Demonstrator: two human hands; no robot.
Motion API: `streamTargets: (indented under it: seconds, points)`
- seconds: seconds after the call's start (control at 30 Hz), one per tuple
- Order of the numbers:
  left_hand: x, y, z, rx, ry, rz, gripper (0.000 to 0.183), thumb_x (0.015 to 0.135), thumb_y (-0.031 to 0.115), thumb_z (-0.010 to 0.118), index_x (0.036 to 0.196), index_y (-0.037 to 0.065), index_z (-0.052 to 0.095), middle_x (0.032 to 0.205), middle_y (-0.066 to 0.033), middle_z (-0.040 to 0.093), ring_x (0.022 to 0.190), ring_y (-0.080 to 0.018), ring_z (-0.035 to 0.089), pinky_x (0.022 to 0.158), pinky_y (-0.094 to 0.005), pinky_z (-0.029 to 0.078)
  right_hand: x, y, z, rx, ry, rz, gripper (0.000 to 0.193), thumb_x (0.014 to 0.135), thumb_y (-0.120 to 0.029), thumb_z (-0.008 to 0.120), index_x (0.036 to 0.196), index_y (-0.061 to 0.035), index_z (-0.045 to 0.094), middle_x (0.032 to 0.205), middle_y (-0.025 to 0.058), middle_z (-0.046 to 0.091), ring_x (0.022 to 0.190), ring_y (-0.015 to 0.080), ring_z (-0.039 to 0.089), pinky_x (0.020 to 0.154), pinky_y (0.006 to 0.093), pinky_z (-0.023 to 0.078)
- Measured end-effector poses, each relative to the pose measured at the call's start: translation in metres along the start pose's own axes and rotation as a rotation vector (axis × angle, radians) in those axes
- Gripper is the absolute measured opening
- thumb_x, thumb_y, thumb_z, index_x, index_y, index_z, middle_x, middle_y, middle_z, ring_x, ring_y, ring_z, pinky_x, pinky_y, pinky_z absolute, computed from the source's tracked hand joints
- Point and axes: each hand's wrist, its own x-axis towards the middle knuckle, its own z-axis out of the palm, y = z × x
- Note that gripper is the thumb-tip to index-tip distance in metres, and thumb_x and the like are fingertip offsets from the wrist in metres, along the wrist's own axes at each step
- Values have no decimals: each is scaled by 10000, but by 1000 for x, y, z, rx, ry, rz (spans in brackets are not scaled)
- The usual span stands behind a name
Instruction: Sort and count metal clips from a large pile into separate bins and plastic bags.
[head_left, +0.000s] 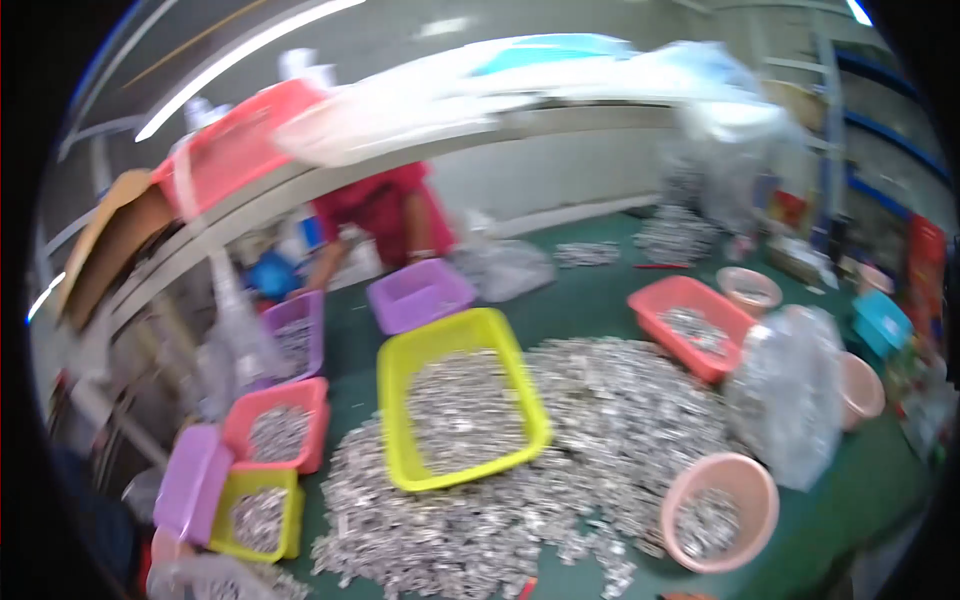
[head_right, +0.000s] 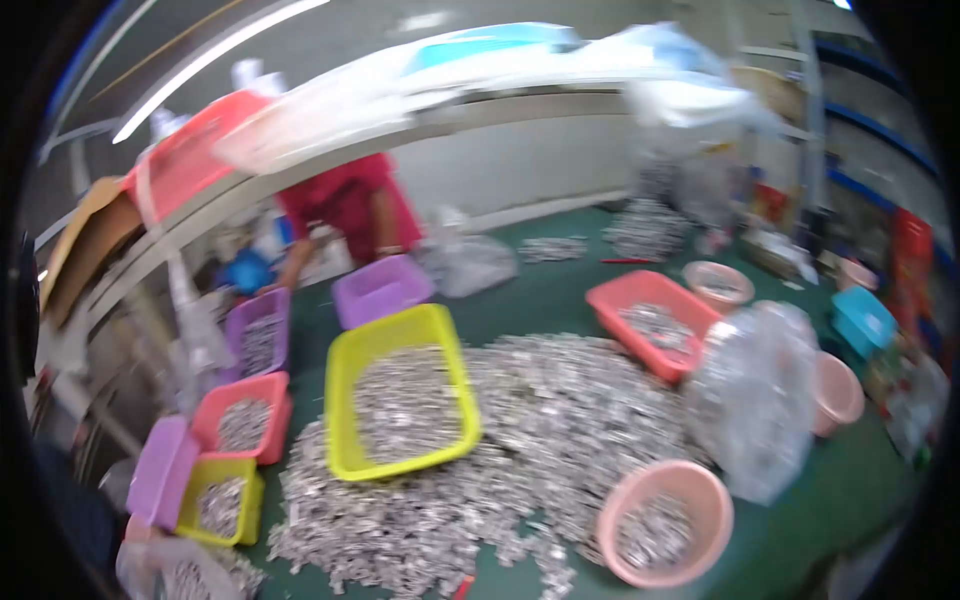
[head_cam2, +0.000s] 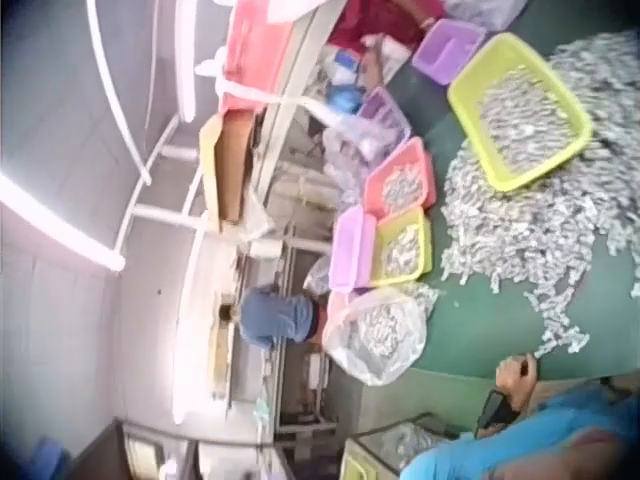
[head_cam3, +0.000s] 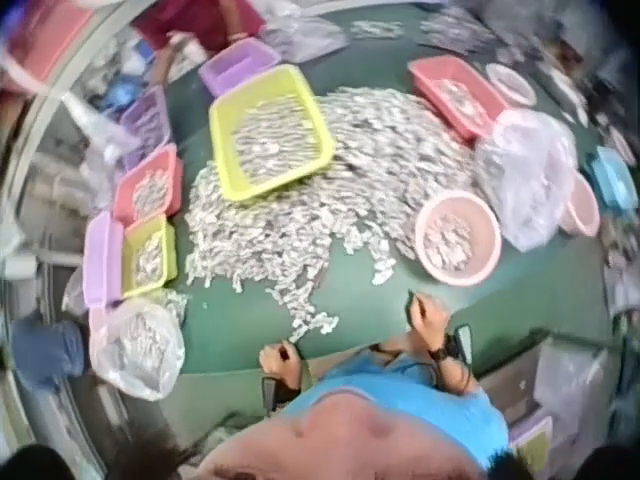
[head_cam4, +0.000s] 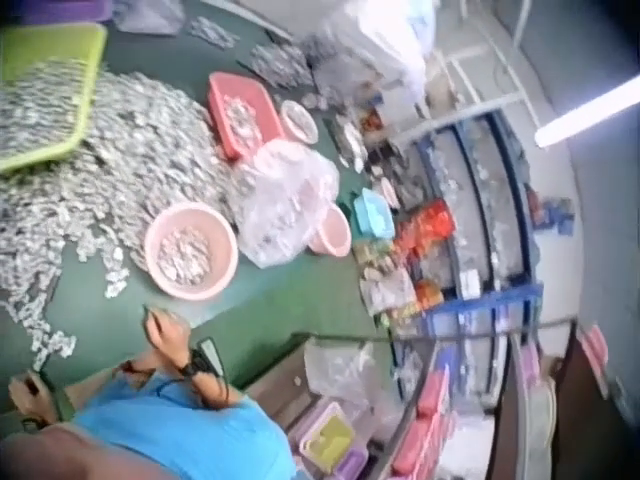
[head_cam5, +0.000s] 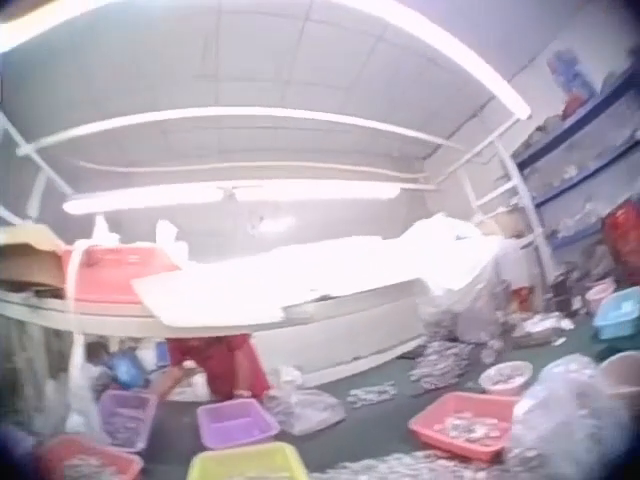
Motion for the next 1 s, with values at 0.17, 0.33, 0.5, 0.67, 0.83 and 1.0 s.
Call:
streamTargets:
  seconds: [0.17,0.33,0.5,0.67,0.83,1.0]
  points:
    - [8,1,1,-5,-76,-147,169,663,108,537,514,47,485,549,-130,445,542,-307,433,497,-409,323,12,2,9,-69,-94,-103,143,671,-60,517,803,-31,563,700,137,552,576,290,511,516,335,412]
    - [5,6,-1,20,-102,-187,167,669,117,534,528,44,484,564,-131,451,557,-306,432,514,-409,328,21,0,6,37,-64,-184,112,678,-35,506,779,-14,550,645,142,527,533,285,490,478,339,391]
    - [4,5,1,4,-91,-176,174,673,116,531,526,43,472,576,-131,454,561,-305,433,510,-400,329,19,5,5,29,-70,-207,105,671,-21,510,768,5,542,620,147,517,508,283,477,461,339,379]
    - [2,6,2,-16,-39,-149,151,663,86,538,541,48,457,580,-121,452,549,-299,431,495,-386,329,16,7,5,30,-69,-208,106,671,-22,511,767,7,545,612,144,516,502,281,472,462,340,376]
    - [5,4,3,-27,1,-102,146,651,58,546,561,61,431,570,-105,439,533,-289,425,485,-385,323,17,4,7,20,-43,-221,111,679,-37,511,776,1,549,613,135,519,506,277,471,469,342,371]
    - [3,2,3,-24,0,-85,150,646,54,548,551,61,432,575,-101,441,534,-289,426,485,-382,324,18,2,7,1,-51,-197,105,679,-35,511,771,0,548,598,133,510,494,278,461,455,340,364]
